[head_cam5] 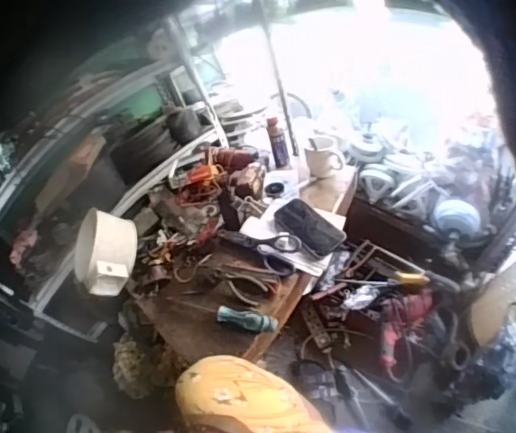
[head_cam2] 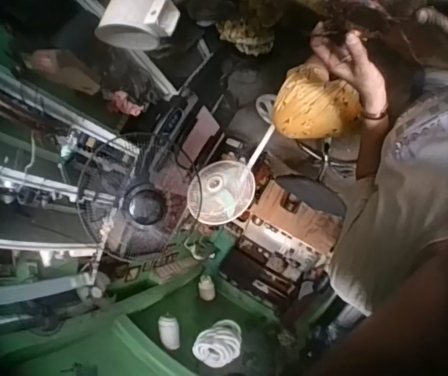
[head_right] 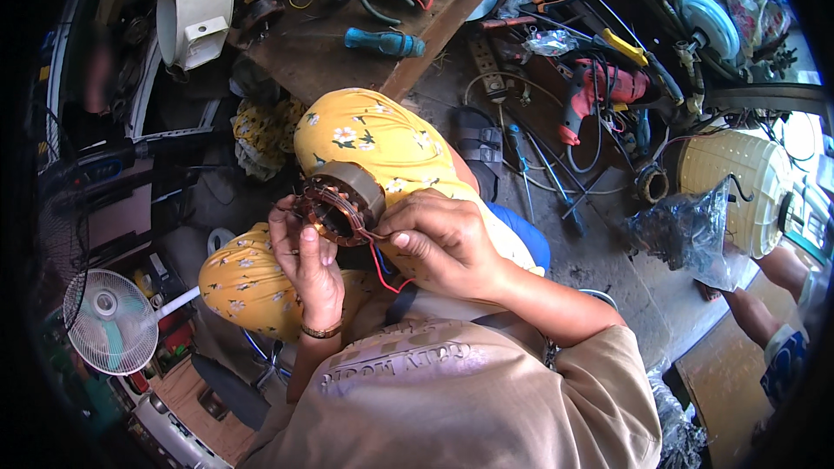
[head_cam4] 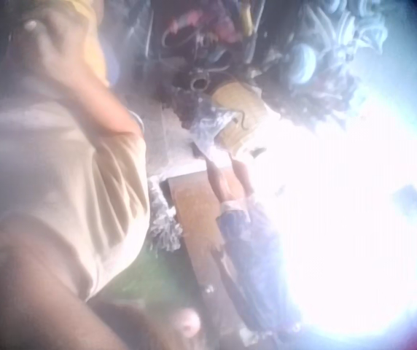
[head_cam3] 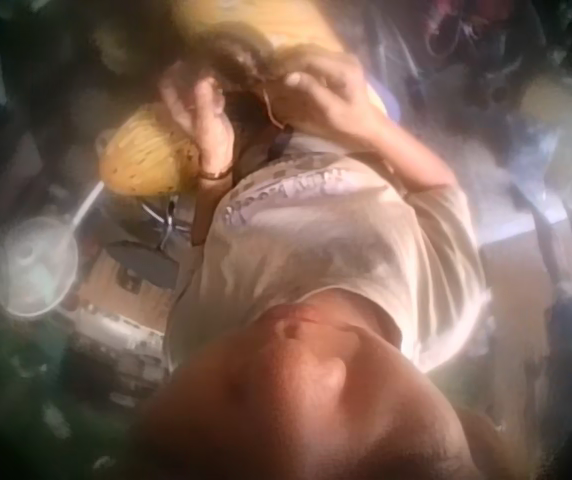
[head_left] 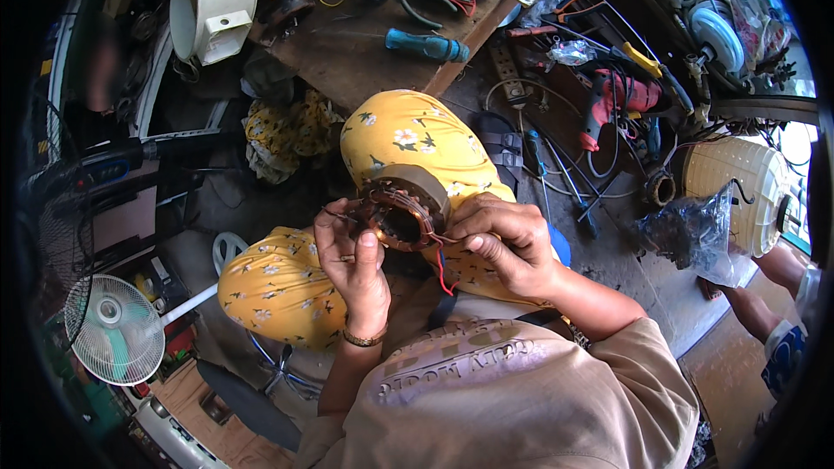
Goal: The person repairs an electric motor coil by stripping wire insulation with pliers, twisting wires together, and securing them with tape.
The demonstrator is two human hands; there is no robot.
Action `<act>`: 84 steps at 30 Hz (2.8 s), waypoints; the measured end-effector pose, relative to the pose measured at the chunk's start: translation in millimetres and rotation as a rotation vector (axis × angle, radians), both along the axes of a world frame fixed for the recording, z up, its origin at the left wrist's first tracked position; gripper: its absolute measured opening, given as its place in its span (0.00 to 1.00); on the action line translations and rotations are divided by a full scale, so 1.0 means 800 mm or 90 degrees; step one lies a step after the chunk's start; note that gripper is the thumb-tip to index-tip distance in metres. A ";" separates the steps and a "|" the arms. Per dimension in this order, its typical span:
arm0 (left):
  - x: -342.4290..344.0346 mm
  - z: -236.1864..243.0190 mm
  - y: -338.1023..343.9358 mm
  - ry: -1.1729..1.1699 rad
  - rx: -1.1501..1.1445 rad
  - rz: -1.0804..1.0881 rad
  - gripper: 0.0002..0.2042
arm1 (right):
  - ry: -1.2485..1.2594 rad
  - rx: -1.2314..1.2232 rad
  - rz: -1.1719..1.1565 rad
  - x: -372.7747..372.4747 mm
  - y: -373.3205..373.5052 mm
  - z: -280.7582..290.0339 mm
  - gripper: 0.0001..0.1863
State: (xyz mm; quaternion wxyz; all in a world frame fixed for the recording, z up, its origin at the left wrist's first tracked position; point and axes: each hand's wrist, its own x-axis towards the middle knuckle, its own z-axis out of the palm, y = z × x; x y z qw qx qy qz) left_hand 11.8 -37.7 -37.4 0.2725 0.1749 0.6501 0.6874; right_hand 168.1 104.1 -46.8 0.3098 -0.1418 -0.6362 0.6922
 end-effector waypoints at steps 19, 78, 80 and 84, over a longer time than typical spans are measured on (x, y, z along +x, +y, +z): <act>-0.014 -0.004 -0.002 -0.009 -0.023 0.001 0.25 | 0.039 -0.236 0.088 -0.020 0.007 0.001 0.12; -0.007 -0.018 -0.002 0.070 -0.010 -0.005 0.26 | -0.064 0.013 0.184 0.013 0.035 0.000 0.28; -0.007 -0.018 -0.001 0.069 -0.010 -0.006 0.26 | -0.048 0.014 0.166 0.013 0.033 -0.003 0.25; -0.006 -0.018 0.000 0.068 -0.008 -0.009 0.26 | -0.080 -0.081 0.118 0.019 0.032 -0.003 0.16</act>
